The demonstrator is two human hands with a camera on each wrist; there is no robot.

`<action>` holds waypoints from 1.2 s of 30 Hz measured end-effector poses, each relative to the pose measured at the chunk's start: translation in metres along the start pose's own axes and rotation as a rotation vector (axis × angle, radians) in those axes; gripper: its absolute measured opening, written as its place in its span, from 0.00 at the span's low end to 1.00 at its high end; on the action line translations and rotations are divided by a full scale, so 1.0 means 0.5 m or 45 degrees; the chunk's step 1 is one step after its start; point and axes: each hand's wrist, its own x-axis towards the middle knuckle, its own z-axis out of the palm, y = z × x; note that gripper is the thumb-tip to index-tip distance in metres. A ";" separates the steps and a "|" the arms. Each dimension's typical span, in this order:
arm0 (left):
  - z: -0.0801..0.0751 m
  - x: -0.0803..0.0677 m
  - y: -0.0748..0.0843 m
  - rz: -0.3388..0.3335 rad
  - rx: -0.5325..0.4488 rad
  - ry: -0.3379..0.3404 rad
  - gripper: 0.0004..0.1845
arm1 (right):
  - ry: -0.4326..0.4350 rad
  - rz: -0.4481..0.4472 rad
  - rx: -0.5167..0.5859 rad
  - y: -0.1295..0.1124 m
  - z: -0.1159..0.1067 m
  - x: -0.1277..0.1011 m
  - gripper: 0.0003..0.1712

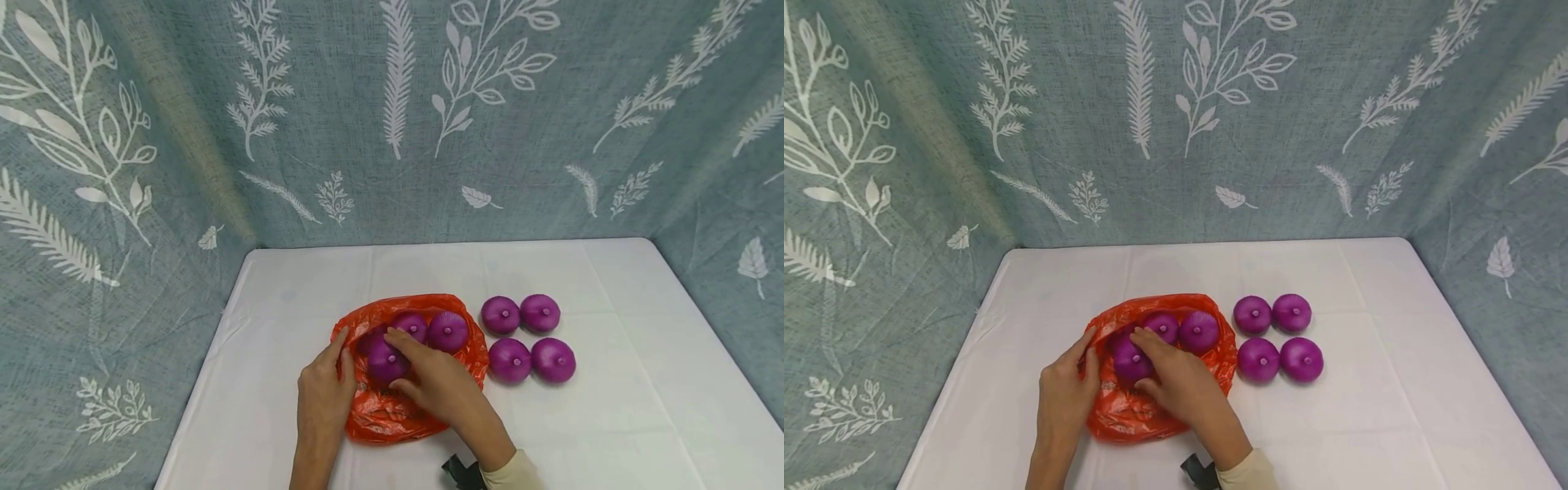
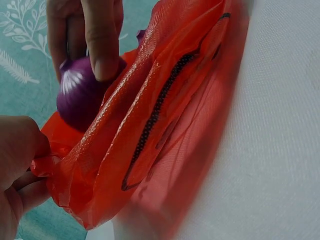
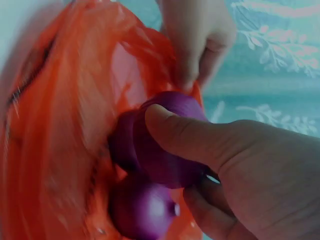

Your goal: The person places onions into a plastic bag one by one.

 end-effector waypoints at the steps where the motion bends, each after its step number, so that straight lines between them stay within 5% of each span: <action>1: 0.000 0.000 0.000 0.001 0.002 0.000 0.20 | -0.008 0.000 -0.017 -0.002 0.006 0.002 0.44; 12: 0.000 0.000 -0.003 0.031 0.003 0.035 0.19 | -0.091 0.026 -0.083 -0.013 0.051 0.018 0.42; 36: 0.002 0.002 -0.002 0.040 0.007 0.060 0.19 | -0.032 -0.067 -0.103 -0.028 0.101 0.032 0.43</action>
